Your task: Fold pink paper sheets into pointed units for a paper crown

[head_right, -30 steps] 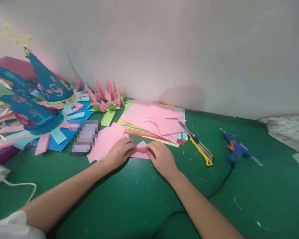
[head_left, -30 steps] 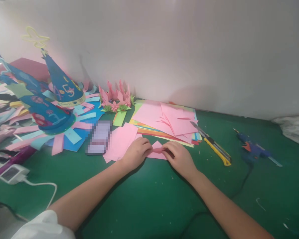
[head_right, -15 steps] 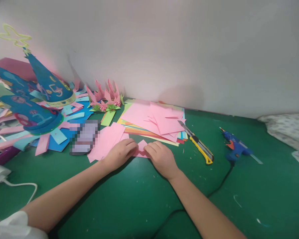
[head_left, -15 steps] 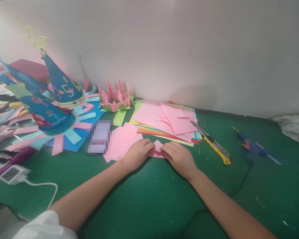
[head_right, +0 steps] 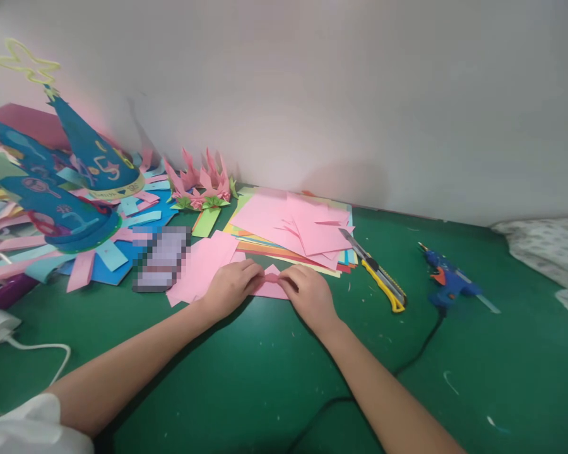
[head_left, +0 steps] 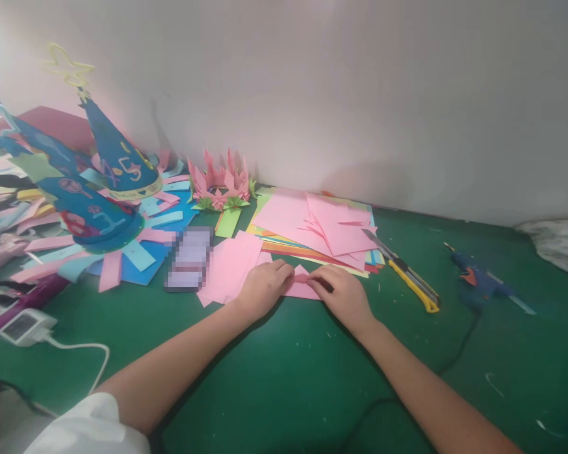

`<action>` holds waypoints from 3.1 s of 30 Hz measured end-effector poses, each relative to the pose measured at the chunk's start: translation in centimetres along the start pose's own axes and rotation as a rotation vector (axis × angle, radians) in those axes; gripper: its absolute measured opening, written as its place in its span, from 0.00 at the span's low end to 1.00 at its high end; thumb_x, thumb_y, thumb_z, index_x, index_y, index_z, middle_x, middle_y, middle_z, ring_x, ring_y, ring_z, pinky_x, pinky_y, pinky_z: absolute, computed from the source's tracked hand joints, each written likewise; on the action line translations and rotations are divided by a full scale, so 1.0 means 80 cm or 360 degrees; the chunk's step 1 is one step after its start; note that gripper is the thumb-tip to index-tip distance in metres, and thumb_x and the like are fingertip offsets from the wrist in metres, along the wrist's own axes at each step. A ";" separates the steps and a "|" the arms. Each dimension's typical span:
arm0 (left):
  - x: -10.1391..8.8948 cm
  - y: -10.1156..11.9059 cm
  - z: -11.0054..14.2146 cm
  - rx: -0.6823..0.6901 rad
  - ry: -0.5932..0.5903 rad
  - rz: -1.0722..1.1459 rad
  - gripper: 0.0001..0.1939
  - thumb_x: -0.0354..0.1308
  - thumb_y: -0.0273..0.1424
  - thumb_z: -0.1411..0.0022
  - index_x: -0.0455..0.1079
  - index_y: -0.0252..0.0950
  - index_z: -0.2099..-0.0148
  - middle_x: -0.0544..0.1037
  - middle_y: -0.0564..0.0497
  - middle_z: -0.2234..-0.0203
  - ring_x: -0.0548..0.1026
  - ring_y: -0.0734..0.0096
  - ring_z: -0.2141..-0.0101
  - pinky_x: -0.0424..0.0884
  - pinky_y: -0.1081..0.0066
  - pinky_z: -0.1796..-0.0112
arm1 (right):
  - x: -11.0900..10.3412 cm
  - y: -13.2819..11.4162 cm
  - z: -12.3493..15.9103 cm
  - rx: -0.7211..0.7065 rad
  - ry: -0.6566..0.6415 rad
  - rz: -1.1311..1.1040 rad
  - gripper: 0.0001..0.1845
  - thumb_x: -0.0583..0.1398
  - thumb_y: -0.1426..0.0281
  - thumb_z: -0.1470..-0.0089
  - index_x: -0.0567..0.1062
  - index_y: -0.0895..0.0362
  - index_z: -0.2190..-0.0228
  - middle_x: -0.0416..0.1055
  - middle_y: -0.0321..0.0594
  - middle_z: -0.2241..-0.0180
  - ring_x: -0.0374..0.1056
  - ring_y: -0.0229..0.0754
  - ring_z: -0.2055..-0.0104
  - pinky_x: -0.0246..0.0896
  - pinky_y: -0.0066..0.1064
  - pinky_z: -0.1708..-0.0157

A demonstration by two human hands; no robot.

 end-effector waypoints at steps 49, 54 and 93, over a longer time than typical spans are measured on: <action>-0.009 0.009 0.023 0.0345 -0.0218 -0.0029 0.11 0.43 0.21 0.34 0.66 0.30 0.58 0.71 0.44 0.60 0.69 0.66 0.60 0.70 0.66 0.58 | -0.009 -0.006 0.019 -0.0476 -0.0104 0.0375 0.17 0.48 0.76 0.39 0.77 0.57 0.66 0.75 0.42 0.67 0.67 0.42 0.64 0.67 0.33 0.66; -0.012 0.016 0.024 0.0321 -0.0363 -0.0168 0.12 0.47 0.21 0.36 0.64 0.35 0.52 0.70 0.47 0.64 0.69 0.66 0.65 0.70 0.67 0.63 | -0.008 -0.005 0.022 -0.0450 -0.0096 0.0323 0.16 0.49 0.78 0.40 0.76 0.58 0.66 0.74 0.44 0.64 0.67 0.43 0.62 0.67 0.35 0.61; -0.012 0.011 0.025 0.0231 -0.0224 0.0194 0.13 0.45 0.23 0.34 0.67 0.35 0.52 0.70 0.47 0.59 0.65 0.65 0.59 0.67 0.65 0.56 | 0.001 -0.009 0.025 -0.0343 -0.0116 0.0456 0.18 0.47 0.78 0.40 0.75 0.59 0.60 0.71 0.48 0.61 0.64 0.46 0.59 0.64 0.38 0.60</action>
Point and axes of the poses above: each hand's wrist, its own z-axis away from the middle knuckle, its own x-axis out of the palm, y = z × x, the point moved 2 cm from there along -z, towards the middle knuckle
